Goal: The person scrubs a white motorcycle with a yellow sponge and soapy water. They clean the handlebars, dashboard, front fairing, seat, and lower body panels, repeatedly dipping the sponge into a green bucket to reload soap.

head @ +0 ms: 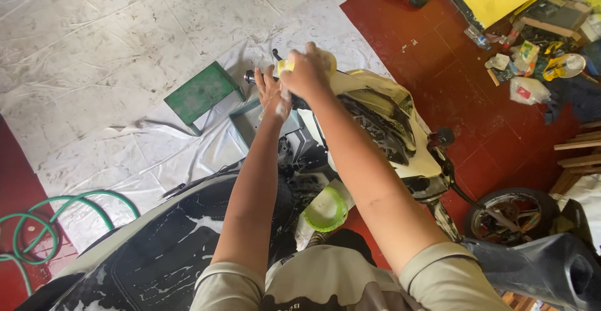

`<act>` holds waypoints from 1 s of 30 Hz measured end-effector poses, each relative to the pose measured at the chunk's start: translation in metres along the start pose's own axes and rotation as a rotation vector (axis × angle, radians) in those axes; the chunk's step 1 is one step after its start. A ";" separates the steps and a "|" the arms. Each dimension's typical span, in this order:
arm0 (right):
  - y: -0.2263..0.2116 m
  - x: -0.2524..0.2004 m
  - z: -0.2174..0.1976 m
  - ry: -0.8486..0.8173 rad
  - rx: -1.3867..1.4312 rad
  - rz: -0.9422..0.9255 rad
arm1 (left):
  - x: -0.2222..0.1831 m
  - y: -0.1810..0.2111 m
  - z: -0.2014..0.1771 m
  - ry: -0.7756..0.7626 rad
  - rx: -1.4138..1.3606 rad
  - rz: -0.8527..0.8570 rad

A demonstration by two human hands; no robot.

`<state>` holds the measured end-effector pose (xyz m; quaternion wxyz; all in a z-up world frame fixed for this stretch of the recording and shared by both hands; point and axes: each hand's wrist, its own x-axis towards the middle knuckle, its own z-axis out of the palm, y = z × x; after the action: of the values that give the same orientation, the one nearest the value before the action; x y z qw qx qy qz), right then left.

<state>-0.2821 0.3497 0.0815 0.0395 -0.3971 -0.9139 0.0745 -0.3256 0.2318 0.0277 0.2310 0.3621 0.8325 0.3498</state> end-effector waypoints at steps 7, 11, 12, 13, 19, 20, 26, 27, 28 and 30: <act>0.019 -0.092 -0.030 0.426 -0.136 -0.654 | 0.017 -0.027 0.019 0.089 -0.102 0.080; 0.039 -0.132 -0.025 0.364 -0.134 -0.739 | 0.011 -0.010 0.007 0.022 -0.088 -0.032; 0.039 -0.142 -0.029 0.341 -0.131 -0.744 | 0.013 -0.008 0.008 0.047 -0.171 -0.074; 0.046 -0.130 -0.034 0.346 -0.134 -0.739 | 0.014 -0.008 0.008 0.045 -0.170 -0.066; 0.020 -0.087 -0.061 0.702 -0.404 -0.367 | 0.017 -0.008 0.004 0.006 0.025 -0.131; 0.013 -0.086 -0.060 0.385 -0.321 -0.204 | 0.021 -0.011 0.006 -0.017 0.094 -0.188; 0.042 -0.137 -0.059 0.419 -0.297 -0.638 | -0.027 0.062 0.012 0.321 -0.473 -0.266; 0.055 -0.155 -0.052 0.471 -0.274 -0.781 | -0.059 0.089 0.004 0.361 -0.917 -0.186; 0.061 -0.170 -0.067 0.472 -0.273 -0.775 | -0.071 0.087 0.013 0.356 -0.914 -0.184; 0.074 -0.203 -0.096 0.523 -0.261 -0.732 | -0.093 0.085 0.034 0.676 -0.689 0.588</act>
<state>-0.0783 0.2611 0.1615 0.2417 -0.0555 -0.9550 -0.1626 -0.2080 0.2163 0.0815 -0.0506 0.3503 0.5622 0.7474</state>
